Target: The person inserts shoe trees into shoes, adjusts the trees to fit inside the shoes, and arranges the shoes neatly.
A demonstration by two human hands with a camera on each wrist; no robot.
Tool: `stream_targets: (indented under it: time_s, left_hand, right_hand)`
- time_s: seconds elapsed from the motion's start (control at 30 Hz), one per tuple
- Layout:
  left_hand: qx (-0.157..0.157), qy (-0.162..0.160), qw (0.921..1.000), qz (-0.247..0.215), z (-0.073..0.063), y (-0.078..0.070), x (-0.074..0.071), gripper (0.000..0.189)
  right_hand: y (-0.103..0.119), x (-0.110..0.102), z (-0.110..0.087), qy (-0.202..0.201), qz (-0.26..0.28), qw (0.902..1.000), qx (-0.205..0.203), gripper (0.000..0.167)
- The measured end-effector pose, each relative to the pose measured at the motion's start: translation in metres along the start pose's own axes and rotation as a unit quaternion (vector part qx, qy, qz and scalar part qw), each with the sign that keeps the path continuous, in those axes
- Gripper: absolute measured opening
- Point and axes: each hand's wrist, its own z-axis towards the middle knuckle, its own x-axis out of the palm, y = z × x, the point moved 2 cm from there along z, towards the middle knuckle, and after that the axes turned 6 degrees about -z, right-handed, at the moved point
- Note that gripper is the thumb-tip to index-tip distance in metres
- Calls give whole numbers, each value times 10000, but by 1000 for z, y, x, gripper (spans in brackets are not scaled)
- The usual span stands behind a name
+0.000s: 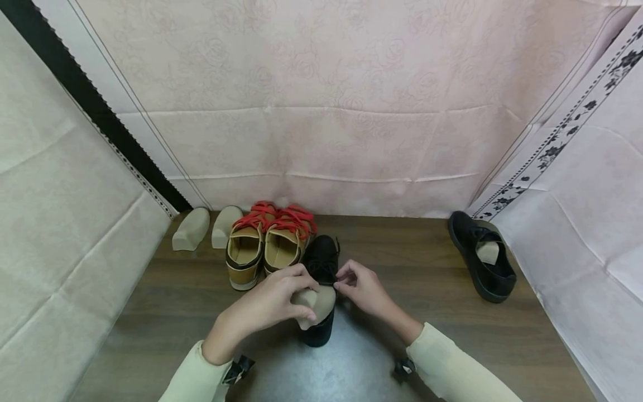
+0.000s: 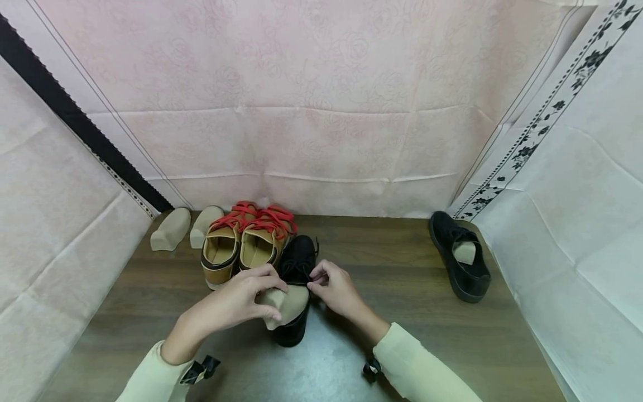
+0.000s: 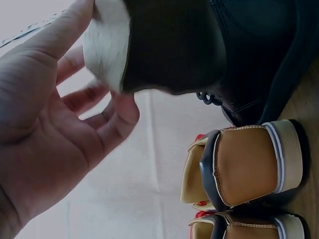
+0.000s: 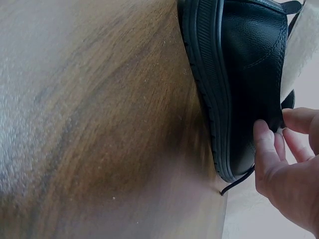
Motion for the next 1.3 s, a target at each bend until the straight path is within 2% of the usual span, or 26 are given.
stream_targets:
  time_s: [0.13, 0.23, 0.53, 0.9, 1.17, 1.3]
  left_hand:
    - [8, 400, 9988, -284, 1, 2, 1, 36]
    - [37, 536, 9979, -355, 2, 2, 1, 32]
    - [140, 419, 9990, -106, 8, 0, 4, 31]
    - [-113, 208, 9997, -40, 13, 3, 12, 34]
    - [-264, 390, 9975, -531, 8, 6, 7, 31]
    - [-190, 389, 9969, -657, 8, 11, 6, 32]
  right_hand:
    - [1, 0, 0, 5, 14, 10000, 24, 16]
    - [2, -1, 0, 14, 17, 10000, 28, 16]
    - [3, -1, 1, 54, 27, 10000, 38, 16]
    - [1, -1, 0, 57, 35, 10000, 18, 15]
    - [1, -1, 0, 83, 57, 9999, 89, 13]
    - [2, -1, -1, 86, 57, 9999, 118, 14]
